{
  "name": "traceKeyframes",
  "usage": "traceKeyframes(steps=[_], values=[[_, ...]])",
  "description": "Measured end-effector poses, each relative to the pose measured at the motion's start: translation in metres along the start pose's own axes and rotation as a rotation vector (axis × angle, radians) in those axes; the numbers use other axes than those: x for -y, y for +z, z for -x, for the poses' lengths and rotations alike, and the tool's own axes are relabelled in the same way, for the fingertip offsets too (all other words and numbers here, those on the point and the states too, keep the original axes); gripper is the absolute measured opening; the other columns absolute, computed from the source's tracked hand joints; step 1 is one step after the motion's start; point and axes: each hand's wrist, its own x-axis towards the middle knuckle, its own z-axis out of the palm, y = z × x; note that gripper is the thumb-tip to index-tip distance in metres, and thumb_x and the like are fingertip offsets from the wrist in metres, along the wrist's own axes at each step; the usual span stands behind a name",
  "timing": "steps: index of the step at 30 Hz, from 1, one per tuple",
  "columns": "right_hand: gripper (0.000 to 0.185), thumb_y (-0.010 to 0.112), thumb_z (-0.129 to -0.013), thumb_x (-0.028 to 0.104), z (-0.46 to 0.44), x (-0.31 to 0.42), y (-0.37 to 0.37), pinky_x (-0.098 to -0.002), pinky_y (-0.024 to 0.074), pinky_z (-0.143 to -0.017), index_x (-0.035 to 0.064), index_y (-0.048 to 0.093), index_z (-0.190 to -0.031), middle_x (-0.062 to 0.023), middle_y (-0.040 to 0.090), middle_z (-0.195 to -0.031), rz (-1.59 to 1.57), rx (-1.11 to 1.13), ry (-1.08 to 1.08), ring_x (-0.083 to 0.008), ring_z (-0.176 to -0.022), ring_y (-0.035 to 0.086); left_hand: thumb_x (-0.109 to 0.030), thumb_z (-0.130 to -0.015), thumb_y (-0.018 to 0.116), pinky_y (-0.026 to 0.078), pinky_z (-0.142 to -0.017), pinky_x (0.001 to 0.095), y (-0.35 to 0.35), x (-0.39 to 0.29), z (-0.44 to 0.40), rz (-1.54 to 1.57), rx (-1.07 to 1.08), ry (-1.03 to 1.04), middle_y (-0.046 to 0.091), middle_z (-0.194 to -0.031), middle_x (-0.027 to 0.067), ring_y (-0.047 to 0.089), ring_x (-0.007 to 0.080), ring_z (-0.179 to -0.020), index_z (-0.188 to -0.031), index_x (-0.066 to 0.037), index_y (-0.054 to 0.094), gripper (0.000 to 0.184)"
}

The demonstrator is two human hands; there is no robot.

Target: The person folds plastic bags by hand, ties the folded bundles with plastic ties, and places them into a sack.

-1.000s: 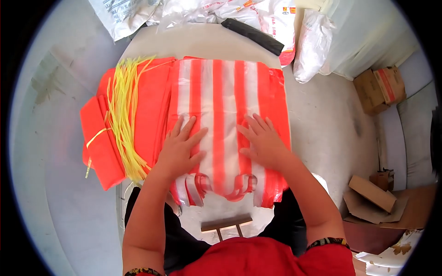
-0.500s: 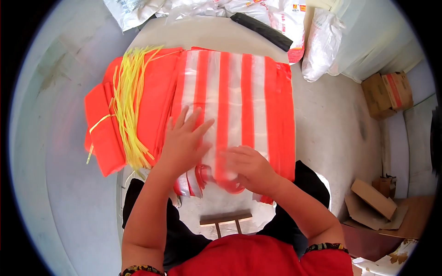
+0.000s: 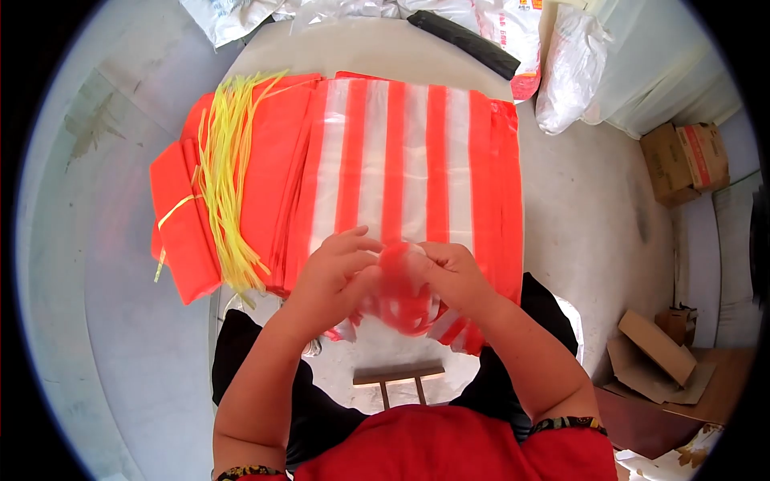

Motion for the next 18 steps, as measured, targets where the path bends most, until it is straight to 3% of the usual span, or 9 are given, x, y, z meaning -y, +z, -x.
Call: traceKeyframes(steps=[1,5,9,12,15,18], values=[[0.038,0.061,-0.109,0.033,0.001,0.002,-0.002,-0.0332,0.0566,-0.08,-0.002,0.075,-0.114,-0.006,0.073,-0.088,-0.032,0.015,0.097,-0.0142,-0.087,0.07,-0.006,-0.096,0.071,0.049,-0.112,0.0472,-0.001,0.004,0.0,0.021,-0.007,-0.005,0.071,-0.128,0.0123,0.058,0.0379,-0.138,-0.117,-0.004,0.074,0.022],[0.038,0.062,-0.109,0.035,-0.001,-0.013,0.001,-0.0289,0.0512,-0.062,0.0004,0.075,-0.104,0.0004,0.067,-0.081,-0.183,-0.066,-0.002,-0.0089,-0.073,0.062,-0.012,-0.107,0.059,0.043,-0.116,0.0416,-0.012,-0.008,0.004,0.198,-0.093,-0.221,0.064,-0.139,0.0154,0.053,0.031,-0.143,-0.125,0.0,0.07,0.024],[0.036,0.062,-0.109,0.036,0.002,-0.007,-0.001,-0.025,0.0454,-0.057,0.0039,0.075,-0.101,0.0042,0.062,-0.078,-0.282,-0.135,0.073,-0.0061,-0.066,0.053,-0.023,-0.113,0.05,0.035,-0.121,0.0383,-0.021,0.018,0.018,0.005,-0.398,-0.21,0.054,-0.151,0.0129,0.048,0.0251,-0.144,-0.142,-0.004,0.06,0.036],[0.035,0.061,-0.11,0.036,0.0,-0.011,-0.002,-0.0243,0.0459,-0.061,0.0049,0.074,-0.101,0.0054,0.06,-0.077,-0.379,-0.171,0.073,-0.0044,-0.068,0.052,-0.024,-0.111,0.055,0.036,-0.119,0.0363,-0.022,0.024,0.024,0.362,-0.521,-0.39,0.054,-0.147,0.0149,0.05,0.0244,-0.141,-0.147,-0.006,0.057,0.04],[0.035,0.06,-0.111,0.036,-0.002,-0.011,0.006,-0.0246,0.0454,-0.061,0.0057,0.073,-0.1,0.0056,0.059,-0.078,-0.474,-0.238,0.043,-0.0037,-0.069,0.052,-0.027,-0.111,0.056,0.039,-0.116,0.0341,-0.023,0.02,0.023,0.633,-0.553,-0.511,0.057,-0.142,0.011,0.053,0.0191,-0.134,-0.156,-0.009,0.046,0.049],[0.034,0.059,-0.111,0.036,-0.003,-0.009,0.012,-0.0249,0.0447,-0.06,0.0057,0.072,-0.1,0.0053,0.059,-0.078,-0.526,-0.276,0.019,-0.0035,-0.069,0.051,-0.026,-0.11,0.06,0.046,-0.105,0.0322,-0.027,0.011,0.024,0.765,-0.51,-0.625,0.063,-0.129,0.0092,0.059,0.015,-0.117,-0.162,-0.011,0.036,0.059]])
